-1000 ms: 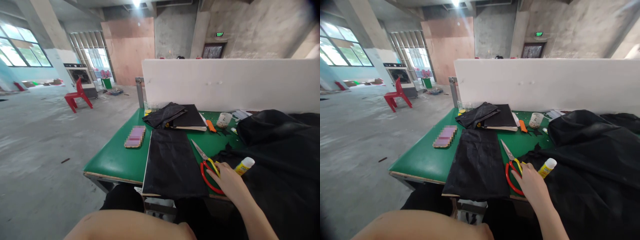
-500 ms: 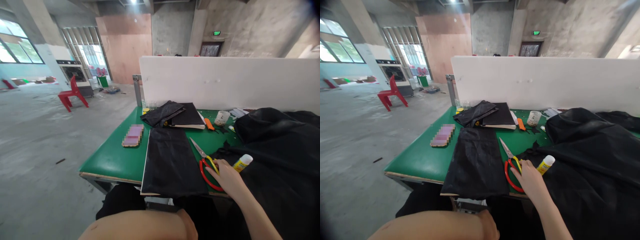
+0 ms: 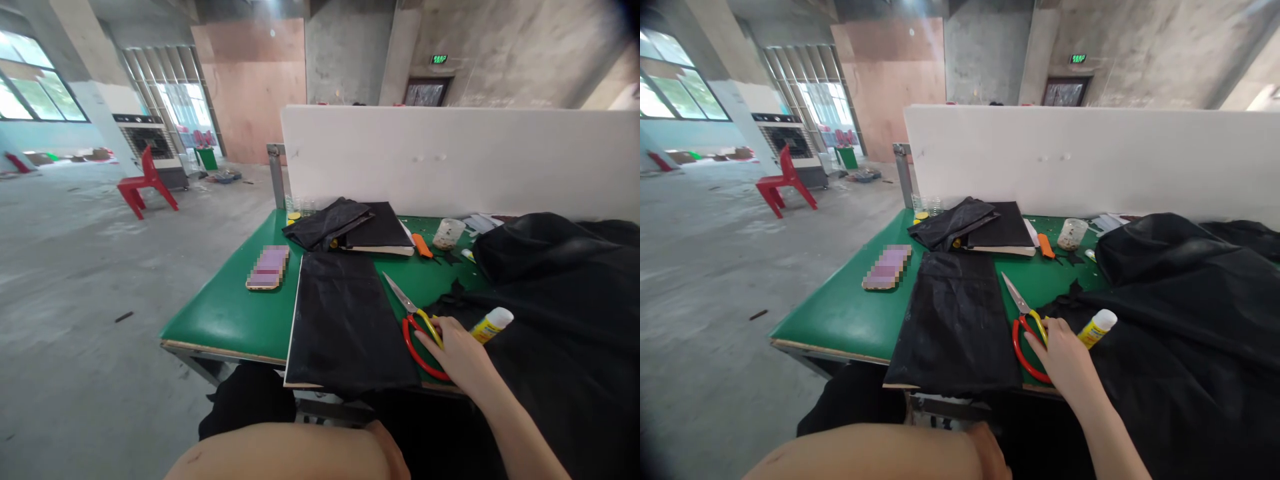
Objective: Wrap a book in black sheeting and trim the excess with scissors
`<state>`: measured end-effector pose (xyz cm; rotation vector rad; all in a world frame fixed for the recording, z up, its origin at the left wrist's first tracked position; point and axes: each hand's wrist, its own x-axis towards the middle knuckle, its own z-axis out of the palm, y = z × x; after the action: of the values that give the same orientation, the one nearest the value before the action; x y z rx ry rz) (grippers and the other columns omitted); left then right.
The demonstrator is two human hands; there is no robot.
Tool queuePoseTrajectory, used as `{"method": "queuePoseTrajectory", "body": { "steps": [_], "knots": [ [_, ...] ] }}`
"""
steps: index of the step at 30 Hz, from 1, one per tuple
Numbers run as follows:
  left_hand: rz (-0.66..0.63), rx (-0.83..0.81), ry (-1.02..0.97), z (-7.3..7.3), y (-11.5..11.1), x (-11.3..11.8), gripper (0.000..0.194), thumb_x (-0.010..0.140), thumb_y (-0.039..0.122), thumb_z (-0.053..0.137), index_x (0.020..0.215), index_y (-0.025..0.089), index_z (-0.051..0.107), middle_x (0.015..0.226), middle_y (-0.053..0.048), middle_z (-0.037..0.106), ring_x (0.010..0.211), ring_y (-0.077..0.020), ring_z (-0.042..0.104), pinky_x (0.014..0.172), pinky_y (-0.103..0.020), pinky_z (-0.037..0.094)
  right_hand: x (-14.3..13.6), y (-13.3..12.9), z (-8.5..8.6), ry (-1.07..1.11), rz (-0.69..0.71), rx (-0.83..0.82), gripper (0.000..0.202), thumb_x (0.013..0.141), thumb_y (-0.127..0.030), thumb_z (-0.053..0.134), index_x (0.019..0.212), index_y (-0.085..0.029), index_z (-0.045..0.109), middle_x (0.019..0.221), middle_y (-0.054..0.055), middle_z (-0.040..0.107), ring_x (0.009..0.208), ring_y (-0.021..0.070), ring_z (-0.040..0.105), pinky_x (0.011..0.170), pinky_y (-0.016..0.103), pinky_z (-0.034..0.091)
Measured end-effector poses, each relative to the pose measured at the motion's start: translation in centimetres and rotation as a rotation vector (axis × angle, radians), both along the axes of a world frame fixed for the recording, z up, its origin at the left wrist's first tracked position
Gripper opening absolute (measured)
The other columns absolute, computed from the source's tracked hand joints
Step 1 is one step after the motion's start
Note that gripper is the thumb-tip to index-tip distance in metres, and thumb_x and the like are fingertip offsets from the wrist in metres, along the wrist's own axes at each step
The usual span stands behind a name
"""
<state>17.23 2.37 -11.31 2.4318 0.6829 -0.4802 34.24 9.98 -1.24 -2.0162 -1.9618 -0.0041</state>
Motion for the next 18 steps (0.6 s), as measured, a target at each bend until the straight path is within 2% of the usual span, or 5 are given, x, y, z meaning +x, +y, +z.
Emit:
{"method": "queuePoseTrajectory", "body": {
  "steps": [4,8,11,15,18],
  "knots": [
    [0.005,-0.016,0.034,0.0,0.1,0.2,0.023,0.085,0.025,0.063,0.108,0.022,0.060,0.113,-0.008,0.061,0.100,-0.0257,0.059,0.075,-0.042,0.053,-0.1,0.1,0.0,0.000,-0.010,0.006,0.036,0.087,-0.046,0.046,0.099,-0.013,0.056,0.097,0.011,0.060,0.086,0.0254,0.062,0.074,0.035,0.048],
    [0.001,-0.046,0.038,0.3,0.7,0.5,0.031,0.088,0.034,0.059,0.112,0.015,0.058,0.112,-0.008,0.060,0.095,-0.0212,0.060,0.079,-0.039,0.052,0.2,0.3,-0.3,0.028,-0.016,-0.007,0.038,0.086,-0.048,0.046,0.098,-0.014,0.055,0.096,0.011,0.060,0.088,0.0260,0.062,0.074,0.036,0.048],
    [-0.006,-0.072,0.046,0.3,1.0,0.6,0.023,0.078,0.030,0.069,0.095,0.016,0.066,0.095,-0.006,0.066,0.084,-0.0223,0.062,0.072,-0.037,0.051,0.7,0.6,-0.7,0.038,-0.003,-0.037,0.042,0.085,-0.052,0.046,0.101,-0.015,0.055,0.100,0.011,0.060,0.090,0.0265,0.062,0.074,0.036,0.048],
    [-0.009,-0.097,0.092,-0.3,0.8,0.8,0.013,0.053,0.012,0.075,0.062,0.021,0.069,0.068,-0.006,0.068,0.067,-0.0270,0.063,0.059,-0.037,0.045,1.1,0.7,-1.2,0.022,0.004,-0.020,0.044,0.085,-0.054,0.044,0.102,-0.015,0.055,0.100,0.011,0.060,0.090,0.0262,0.062,0.075,0.036,0.048],
    [0.050,-0.096,0.027,-1.0,0.7,1.0,0.010,0.050,0.014,0.072,0.054,0.022,0.068,0.060,-0.005,0.067,0.060,-0.0269,0.061,0.055,-0.036,0.042,0.8,0.5,-1.2,0.011,-0.005,0.006,0.045,0.084,-0.054,0.046,0.102,-0.014,0.056,0.098,0.011,0.060,0.088,0.0254,0.063,0.074,0.035,0.048]
  ]
}}
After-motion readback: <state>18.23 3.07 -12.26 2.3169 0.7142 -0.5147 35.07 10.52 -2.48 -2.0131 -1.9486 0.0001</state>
